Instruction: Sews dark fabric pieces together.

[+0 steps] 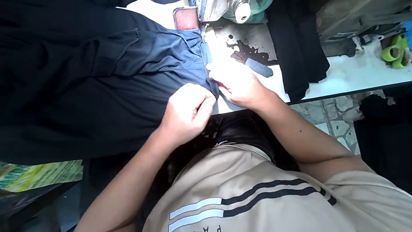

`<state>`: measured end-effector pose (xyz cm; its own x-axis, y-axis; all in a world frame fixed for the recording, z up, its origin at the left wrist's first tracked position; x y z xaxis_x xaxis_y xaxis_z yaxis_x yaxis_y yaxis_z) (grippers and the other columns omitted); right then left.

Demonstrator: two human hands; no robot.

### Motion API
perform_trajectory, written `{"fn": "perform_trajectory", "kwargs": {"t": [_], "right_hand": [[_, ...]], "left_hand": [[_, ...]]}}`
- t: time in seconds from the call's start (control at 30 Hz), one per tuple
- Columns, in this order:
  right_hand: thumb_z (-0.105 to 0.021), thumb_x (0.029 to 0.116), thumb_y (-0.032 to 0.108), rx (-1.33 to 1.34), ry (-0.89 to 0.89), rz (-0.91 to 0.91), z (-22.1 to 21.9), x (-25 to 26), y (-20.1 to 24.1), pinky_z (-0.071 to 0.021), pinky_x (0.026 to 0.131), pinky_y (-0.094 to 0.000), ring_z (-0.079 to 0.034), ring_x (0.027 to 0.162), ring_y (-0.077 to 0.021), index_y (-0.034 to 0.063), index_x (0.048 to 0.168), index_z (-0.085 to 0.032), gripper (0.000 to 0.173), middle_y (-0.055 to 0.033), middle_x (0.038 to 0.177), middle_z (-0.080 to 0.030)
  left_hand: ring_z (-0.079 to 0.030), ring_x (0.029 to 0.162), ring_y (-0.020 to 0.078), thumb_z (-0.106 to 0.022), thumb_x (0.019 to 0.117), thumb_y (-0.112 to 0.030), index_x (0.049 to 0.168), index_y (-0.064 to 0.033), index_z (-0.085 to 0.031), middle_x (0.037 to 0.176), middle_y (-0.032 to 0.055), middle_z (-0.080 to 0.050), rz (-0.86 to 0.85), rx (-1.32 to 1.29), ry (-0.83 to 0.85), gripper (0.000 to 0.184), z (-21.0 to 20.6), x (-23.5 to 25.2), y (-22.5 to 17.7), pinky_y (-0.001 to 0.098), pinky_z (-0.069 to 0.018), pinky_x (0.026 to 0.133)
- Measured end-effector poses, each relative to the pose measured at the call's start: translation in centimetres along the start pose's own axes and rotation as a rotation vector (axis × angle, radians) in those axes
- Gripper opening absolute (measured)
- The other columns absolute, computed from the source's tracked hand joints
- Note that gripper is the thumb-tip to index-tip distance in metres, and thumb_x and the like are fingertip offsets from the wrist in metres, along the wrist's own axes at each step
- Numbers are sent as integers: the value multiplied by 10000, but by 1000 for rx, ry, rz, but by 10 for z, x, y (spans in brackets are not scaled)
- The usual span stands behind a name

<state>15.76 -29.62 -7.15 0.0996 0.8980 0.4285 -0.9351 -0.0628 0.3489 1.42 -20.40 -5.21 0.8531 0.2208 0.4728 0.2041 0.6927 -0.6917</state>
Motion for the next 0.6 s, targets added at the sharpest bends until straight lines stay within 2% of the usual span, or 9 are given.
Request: {"fn": "perform_trajectory", "kwargs": {"t": [0.1,0.13,0.2,0.27,0.33,0.4,0.47,0.53,0.6], "right_hand": [[-529,966,57,-21,64,-47,-5,-6,-2,-495,868,-536,-673,1048,-365,35,947,-722,195,-175,1053,-712],[-530,968,60,-30,78,-63,-7,-9,-3,-497,874,-547,-675,1079,-378,42,945,-718,190,-184,1106,-722],[-518,974,55,-40,91,-85,-11,-13,-5,-505,910,-550,-664,1164,-391,40,959,-717,200,-194,1229,-711],[-507,981,55,-44,101,-94,-12,-14,-6,-509,920,-543,-657,1191,-390,39,962,-715,210,-190,1275,-698],[-504,980,51,-42,100,-100,-13,-15,-8,-516,919,-542,-656,1199,-391,41,953,-708,206,-186,1290,-693],[-507,961,28,-33,83,-119,-13,-15,-10,-505,928,-551,-643,1212,-400,30,962,-712,205,-201,1288,-687],[-518,952,14,-44,32,-147,-13,-16,-13,-513,937,-547,-640,1205,-397,23,961,-715,198,-208,1238,-695],[-520,938,-18,-49,-32,-182,-13,-16,-17,-514,958,-545,-641,1188,-405,4,946,-717,198,-218,1193,-698],[-522,936,-39,-57,-70,-224,-13,-16,-20,-513,981,-534,-647,1172,-406,-5,922,-717,199,-224,1185,-699]], "left_hand": [[-673,979,280,-471,1025,-118,841,14,-696,882,177,-706,-99,260,89,319,11,42,16,376,-485,900],[-667,999,350,-452,1028,-136,856,28,-680,901,208,-694,-113,365,128,330,11,58,26,451,-480,901],[-631,1095,453,-433,1029,-183,983,44,-705,1031,264,-683,-53,513,244,357,6,84,54,584,-460,927],[-551,1234,495,-434,1012,-252,1172,-28,-727,1267,300,-607,122,643,367,402,0,98,77,668,-427,926],[-427,1383,509,-409,1028,-305,1376,-151,-648,1511,301,-437,314,770,466,449,-5,100,90,694,-400,954],[-371,1407,519,-413,1005,-314,1468,-232,-579,1559,299,-378,357,812,463,498,-5,100,97,696,-373,934],[-260,1486,510,-428,978,-326,1491,-277,-549,1636,266,-281,345,817,450,530,-6,104,104,728,-312,992],[-143,1547,493,-425,968,-348,1484,-311,-549,1679,236,-204,345,806,441,532,-9,114,109,798,-180,1081],[-55,1569,483,-392,991,-382,1474,-303,-555,1704,214,-155,356,784,453,516,-13,122,113,828,-53,1108]]}}
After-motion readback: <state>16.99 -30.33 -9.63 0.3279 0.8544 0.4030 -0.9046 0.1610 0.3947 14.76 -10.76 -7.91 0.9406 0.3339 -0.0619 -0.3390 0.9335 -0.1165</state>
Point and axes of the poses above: each hand's wrist, its own x-axis towards the middle knuckle, its own z-axis out of the back of the hand, y = z × x, the point moved 4 cm from there along x, towards the middle knuckle
